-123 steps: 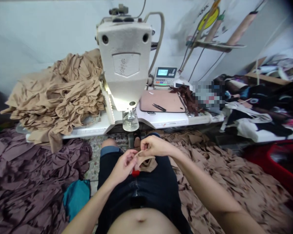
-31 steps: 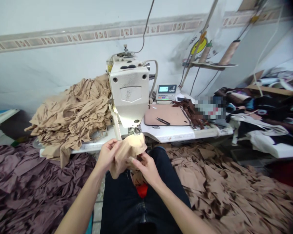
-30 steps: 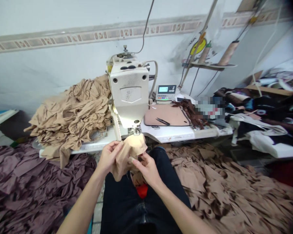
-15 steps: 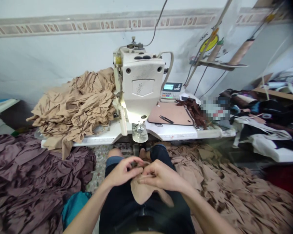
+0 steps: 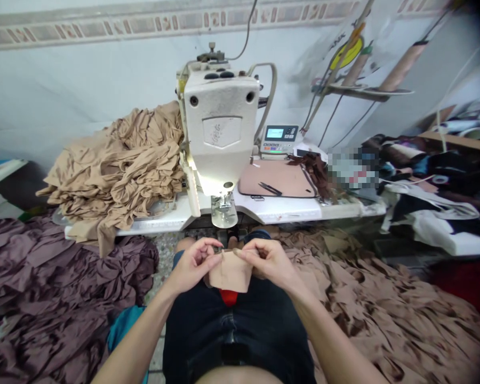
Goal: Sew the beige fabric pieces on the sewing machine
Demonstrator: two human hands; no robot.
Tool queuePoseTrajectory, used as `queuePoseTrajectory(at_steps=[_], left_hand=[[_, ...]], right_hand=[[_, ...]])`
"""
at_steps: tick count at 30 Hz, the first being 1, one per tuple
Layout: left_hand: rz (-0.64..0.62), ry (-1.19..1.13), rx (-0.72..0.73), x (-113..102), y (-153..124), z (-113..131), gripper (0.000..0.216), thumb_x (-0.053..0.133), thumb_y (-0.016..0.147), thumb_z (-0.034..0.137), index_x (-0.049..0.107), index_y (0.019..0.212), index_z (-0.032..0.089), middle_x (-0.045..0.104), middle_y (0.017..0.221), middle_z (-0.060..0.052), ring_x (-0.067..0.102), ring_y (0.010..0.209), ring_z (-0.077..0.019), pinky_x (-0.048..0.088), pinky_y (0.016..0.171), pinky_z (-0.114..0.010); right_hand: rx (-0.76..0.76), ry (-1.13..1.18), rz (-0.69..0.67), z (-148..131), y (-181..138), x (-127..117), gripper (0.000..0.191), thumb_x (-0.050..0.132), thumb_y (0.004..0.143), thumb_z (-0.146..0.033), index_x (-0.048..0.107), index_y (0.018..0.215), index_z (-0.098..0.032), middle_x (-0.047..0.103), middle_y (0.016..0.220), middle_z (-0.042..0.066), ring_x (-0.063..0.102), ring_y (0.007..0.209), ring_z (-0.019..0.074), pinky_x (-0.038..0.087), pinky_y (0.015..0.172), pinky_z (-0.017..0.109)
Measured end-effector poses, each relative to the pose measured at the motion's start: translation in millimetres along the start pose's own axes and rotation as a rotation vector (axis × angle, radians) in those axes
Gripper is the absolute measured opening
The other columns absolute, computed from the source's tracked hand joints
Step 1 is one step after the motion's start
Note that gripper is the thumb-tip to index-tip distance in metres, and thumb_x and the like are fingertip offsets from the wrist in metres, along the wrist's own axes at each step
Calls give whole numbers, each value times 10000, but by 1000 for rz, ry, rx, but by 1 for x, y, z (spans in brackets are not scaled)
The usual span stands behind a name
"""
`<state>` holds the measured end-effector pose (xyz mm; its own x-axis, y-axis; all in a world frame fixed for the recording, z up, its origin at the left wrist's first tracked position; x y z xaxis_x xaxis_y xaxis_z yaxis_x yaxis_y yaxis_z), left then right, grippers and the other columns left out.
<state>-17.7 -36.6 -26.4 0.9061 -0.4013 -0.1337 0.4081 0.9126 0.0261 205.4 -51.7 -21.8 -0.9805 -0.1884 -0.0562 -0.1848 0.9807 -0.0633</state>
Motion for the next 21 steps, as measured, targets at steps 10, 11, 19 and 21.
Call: queuePoseTrajectory(at_steps=[10,11,19,21], left_hand=[[109,299,246,-14,17,31,270,610,1052,323,834,1021,174,733,899,-72,660,837,-185,485,754,-263],[128,249,219,-14,20,32,269,621,1043,341,826,1002,171,740,909,-73,666,847,-189,493,761,-264],[320,-106,58,-18,43,34,357,837,859,470,680,951,163,511,640,62,449,557,-89,349,555,-189],[338,-145,74,-18,48,37,364,840,856,451,652,1006,177,446,629,90,408,534,-80,324,542,-183]], right_hand=[[-436,-308,270,-50,2,-4,233,741,953,-321,780,771,-181,704,705,19,602,639,158,450,623,282],[-446,-302,283,-53,5,-5,217,742,949,-312,788,780,-184,723,719,23,623,654,166,462,639,285],[-255,-94,315,-40,45,-13,343,832,845,-486,807,763,-154,731,686,37,614,623,182,458,600,292],[-230,-32,331,-37,51,-14,355,850,815,-496,799,745,-151,719,681,33,601,626,177,454,605,290]])
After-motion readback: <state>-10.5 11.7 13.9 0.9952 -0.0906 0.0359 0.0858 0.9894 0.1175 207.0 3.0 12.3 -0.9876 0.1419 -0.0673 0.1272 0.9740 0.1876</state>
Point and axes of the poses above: each hand's wrist, its own y-axis towards the middle knuckle, its own x-axis out of the palm, z = x × y, the point moved 4 cm from there along y, towards the middle knuckle
